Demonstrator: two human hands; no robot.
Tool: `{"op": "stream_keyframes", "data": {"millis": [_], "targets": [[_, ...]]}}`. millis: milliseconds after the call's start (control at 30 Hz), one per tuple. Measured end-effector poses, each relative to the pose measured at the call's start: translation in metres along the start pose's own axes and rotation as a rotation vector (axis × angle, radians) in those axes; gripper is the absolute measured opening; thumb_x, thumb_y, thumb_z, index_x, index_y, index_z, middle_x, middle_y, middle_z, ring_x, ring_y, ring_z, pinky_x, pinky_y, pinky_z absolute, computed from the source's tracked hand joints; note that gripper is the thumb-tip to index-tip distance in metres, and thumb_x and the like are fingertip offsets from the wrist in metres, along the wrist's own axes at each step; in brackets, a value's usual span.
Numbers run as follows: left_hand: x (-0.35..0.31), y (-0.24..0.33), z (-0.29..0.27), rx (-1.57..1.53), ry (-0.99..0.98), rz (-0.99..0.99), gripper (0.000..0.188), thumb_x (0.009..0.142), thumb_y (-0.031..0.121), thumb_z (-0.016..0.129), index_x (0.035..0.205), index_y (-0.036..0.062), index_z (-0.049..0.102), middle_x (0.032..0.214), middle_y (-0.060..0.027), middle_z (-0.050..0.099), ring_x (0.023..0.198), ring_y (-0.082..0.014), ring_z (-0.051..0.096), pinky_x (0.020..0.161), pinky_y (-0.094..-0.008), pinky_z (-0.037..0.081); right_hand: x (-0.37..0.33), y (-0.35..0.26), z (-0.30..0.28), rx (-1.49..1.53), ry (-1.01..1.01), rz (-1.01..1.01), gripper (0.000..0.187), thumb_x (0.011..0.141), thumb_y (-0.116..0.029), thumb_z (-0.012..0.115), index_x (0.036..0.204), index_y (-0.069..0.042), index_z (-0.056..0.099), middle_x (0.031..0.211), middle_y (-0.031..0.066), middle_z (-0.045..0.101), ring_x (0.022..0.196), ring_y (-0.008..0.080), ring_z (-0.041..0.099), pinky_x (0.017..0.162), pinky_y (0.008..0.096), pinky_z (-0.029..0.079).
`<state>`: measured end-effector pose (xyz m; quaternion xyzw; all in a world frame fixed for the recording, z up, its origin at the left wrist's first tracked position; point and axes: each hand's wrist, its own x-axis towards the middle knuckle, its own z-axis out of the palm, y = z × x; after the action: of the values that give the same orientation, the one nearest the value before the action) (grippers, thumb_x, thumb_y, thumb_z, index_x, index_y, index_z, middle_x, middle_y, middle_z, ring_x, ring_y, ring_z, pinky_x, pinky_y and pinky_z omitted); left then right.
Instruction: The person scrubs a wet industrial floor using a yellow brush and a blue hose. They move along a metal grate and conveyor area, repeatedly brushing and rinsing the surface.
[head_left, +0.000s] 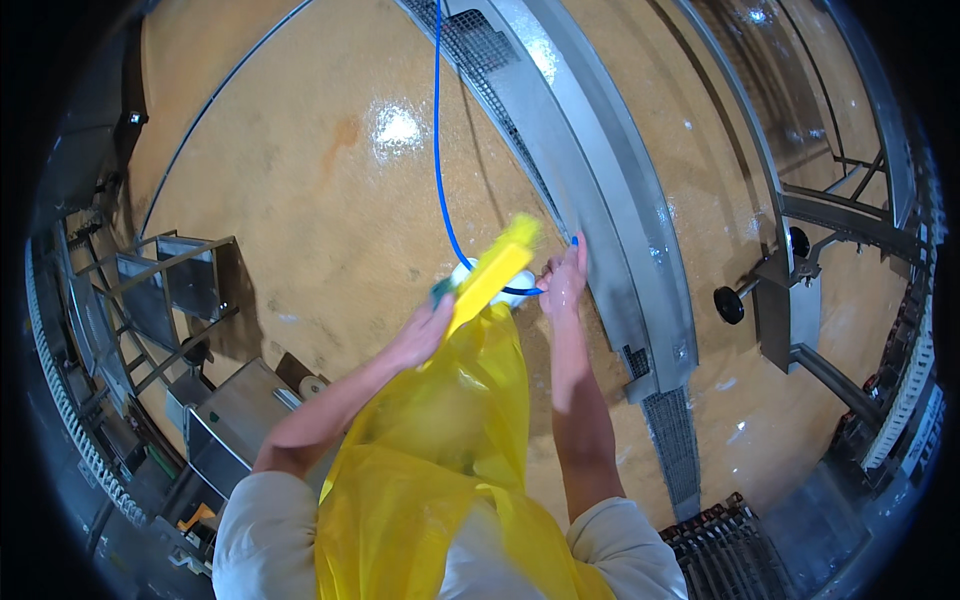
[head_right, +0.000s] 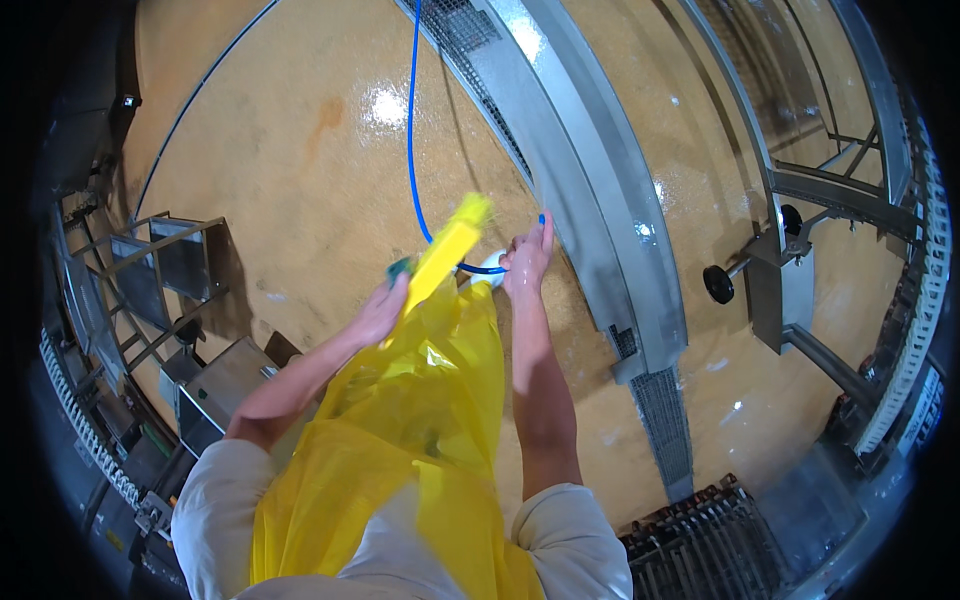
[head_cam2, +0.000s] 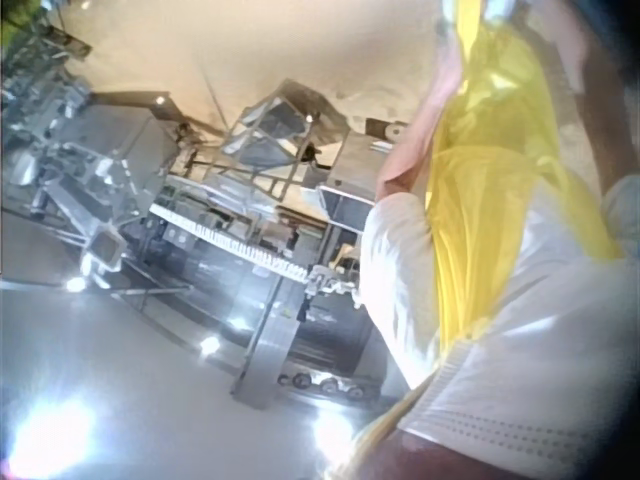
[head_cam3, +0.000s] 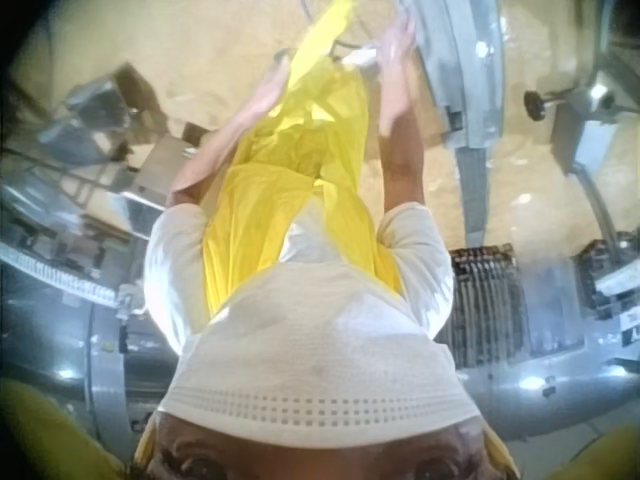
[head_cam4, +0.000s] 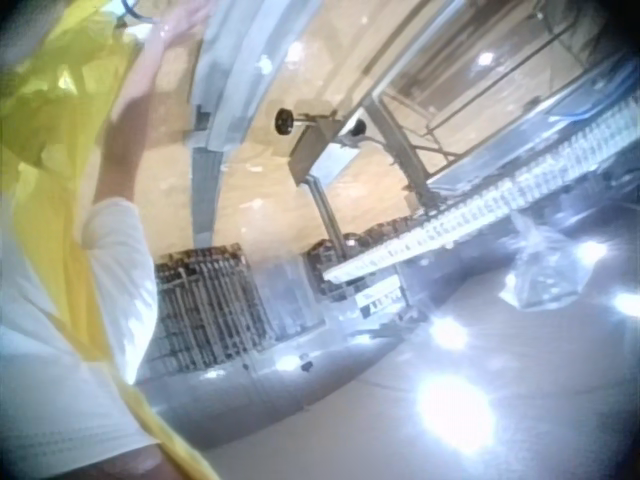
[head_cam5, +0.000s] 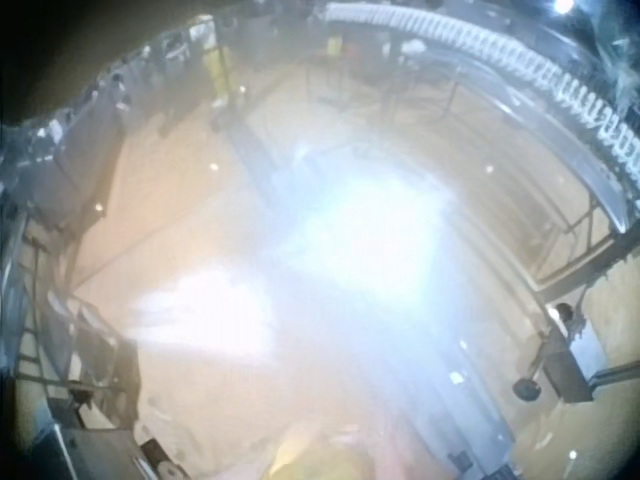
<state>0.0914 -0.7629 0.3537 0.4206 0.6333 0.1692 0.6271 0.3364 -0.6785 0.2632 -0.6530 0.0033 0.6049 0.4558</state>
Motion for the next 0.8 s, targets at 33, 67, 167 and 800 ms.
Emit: {"op": "stream_keyframes", "data": {"millis": [33, 67, 167, 800], "targets": [[0.019, 0.012, 0.014, 0.001, 0.049, 0.143, 0.072, 0.114, 0.056, 0.022, 0.115, -0.001, 0.066, 0.108, -0.0159, 0.07, 0.114, -0.0319, 0.063, 0.105, -0.0418, 0.045, -0.008, 0.001, 0.0, 0.084, 0.024, 0.034, 0.047, 0.115, -0.03, 0.036, 0.162, -0.026, 0.032, 0.067, -0.0009, 0.038, 0.048, 0.0097, 0.03, 0.038, 0.029, 0.028], [0.046, 0.006, 0.027, 0.157, 0.004, 0.237, 0.072, 0.114, 0.055, 0.023, 0.115, -0.0017, 0.066, 0.107, -0.0184, 0.07, 0.117, -0.0351, 0.062, 0.107, -0.045, 0.044, -0.006, 0.009, -0.006, 0.202, -0.009, 0.029, 0.043, 0.115, -0.031, 0.038, 0.157, -0.027, 0.037, 0.071, 0.0003, 0.047, 0.047, 0.0091, 0.036, 0.038, 0.0285, 0.031], [0.093, 0.032, 0.057, 0.555, -0.245, 0.338, 0.071, 0.113, 0.055, 0.025, 0.109, -0.0032, 0.066, 0.103, -0.0253, 0.07, 0.115, -0.0431, 0.062, 0.104, -0.052, 0.045, 0.007, 0.016, -0.021, 0.414, 0.055, -0.091, 0.028, 0.111, -0.034, 0.049, 0.131, -0.015, 0.055, 0.103, 0.0072, 0.065, 0.083, 0.024, 0.068, 0.066, 0.0434, 0.058], [0.223, 0.045, 0.09, 0.457, -0.077, 0.103, 0.024, 0.094, 0.021, 0.059, 0.09, 0.0019, 0.073, 0.087, -0.0234, 0.074, 0.085, -0.0446, 0.072, 0.074, -0.054, 0.057, 0.074, -0.003, 0.023, -0.174, -0.289, 0.087, 0.038, 0.107, -0.051, 0.057, 0.122, -0.016, 0.056, 0.1, -0.0037, 0.06, 0.095, 0.0083, 0.062, 0.085, 0.0284, 0.052]]}}
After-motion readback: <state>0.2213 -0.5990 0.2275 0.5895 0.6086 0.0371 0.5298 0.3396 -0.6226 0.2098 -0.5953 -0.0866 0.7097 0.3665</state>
